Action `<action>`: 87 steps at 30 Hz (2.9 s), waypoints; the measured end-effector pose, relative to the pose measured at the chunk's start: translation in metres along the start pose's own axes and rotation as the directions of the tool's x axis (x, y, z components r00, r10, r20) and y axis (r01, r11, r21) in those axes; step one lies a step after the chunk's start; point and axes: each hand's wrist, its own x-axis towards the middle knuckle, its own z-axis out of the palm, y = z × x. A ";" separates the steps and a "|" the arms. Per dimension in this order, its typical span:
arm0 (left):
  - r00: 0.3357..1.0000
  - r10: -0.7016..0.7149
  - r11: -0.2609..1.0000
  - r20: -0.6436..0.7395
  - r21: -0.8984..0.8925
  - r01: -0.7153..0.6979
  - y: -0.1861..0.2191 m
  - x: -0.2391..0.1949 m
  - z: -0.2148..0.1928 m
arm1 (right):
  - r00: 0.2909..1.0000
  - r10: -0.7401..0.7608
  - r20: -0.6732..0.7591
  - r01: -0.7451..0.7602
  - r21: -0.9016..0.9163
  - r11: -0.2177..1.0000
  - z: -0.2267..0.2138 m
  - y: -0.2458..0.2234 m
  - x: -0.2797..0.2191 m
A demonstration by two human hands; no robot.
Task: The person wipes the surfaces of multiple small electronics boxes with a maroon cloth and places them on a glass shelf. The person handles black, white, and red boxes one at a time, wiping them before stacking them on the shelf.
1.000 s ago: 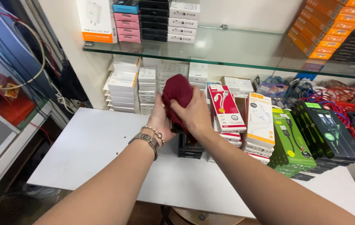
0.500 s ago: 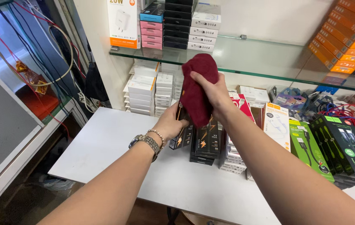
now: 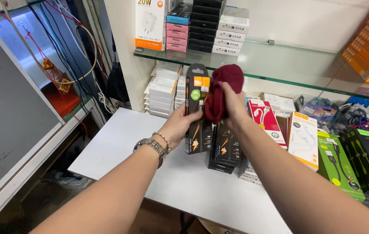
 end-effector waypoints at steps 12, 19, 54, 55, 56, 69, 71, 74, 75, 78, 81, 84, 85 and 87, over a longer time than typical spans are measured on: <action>0.731 -0.503 0.498 -0.461 -0.846 -0.192 -0.009 0.065 -0.060 | 0.980 -0.175 0.092 0.195 -0.309 0.931 0.019 0.021 -0.112; 0.777 -0.583 0.492 -0.237 -0.864 0.105 -0.046 0.067 -0.059 | 0.925 -0.344 0.165 0.380 -0.320 0.868 0.038 0.011 -0.111; 0.852 0.519 0.576 -0.068 0.765 -0.290 0.012 0.127 0.126 | 1.000 -0.021 0.011 0.023 -0.677 0.736 -0.145 -0.092 0.042; 0.838 0.546 0.525 0.002 0.779 -0.344 0.014 0.131 0.130 | 1.000 -0.010 -0.018 -0.005 -0.692 0.722 -0.146 -0.099 0.059; 0.811 0.583 0.448 0.049 0.813 -0.372 0.017 0.138 0.133 | 0.999 0.001 -0.033 -0.023 -0.685 0.728 -0.146 -0.105 0.077; 0.842 0.442 0.139 0.309 0.904 -0.405 0.024 0.242 0.148 | 0.970 -0.234 0.062 0.138 -0.937 0.322 -0.142 -0.079 0.199; 0.824 0.465 0.112 0.324 0.902 -0.418 0.022 0.253 0.146 | 0.967 -0.247 0.059 0.130 -0.950 0.283 -0.139 -0.078 0.205; 0.845 0.428 0.065 0.320 0.922 -0.382 0.021 0.263 0.145 | 0.969 -0.244 0.033 0.092 -0.967 0.236 -0.136 -0.079 0.211; 0.842 0.431 0.042 0.323 0.926 -0.376 0.020 0.263 0.144 | 0.970 -0.241 0.019 0.072 -0.975 0.210 -0.134 -0.079 0.212; 0.828 0.449 0.000 0.335 0.927 -0.375 0.019 0.264 0.144 | 0.977 -0.214 -0.013 0.008 -0.995 0.096 -0.129 -0.079 0.214; 0.839 0.433 0.035 0.330 0.924 -0.381 0.022 0.264 0.142 | 0.984 -0.174 -0.027 -0.012 -0.997 0.083 -0.128 -0.080 0.216; 0.832 0.469 0.172 0.296 0.893 -0.415 0.029 0.259 0.136 | 0.972 -0.231 0.032 0.064 -0.990 0.130 -0.126 -0.078 0.209; 0.825 0.492 0.228 0.278 0.874 -0.430 0.031 0.255 0.132 | 0.962 -0.266 0.062 0.103 -0.984 0.144 -0.124 -0.077 0.204; 0.750 0.625 0.271 0.215 0.841 -0.467 0.035 0.243 0.122 | 0.879 -0.471 0.079 0.196 -0.959 0.204 -0.118 -0.071 0.189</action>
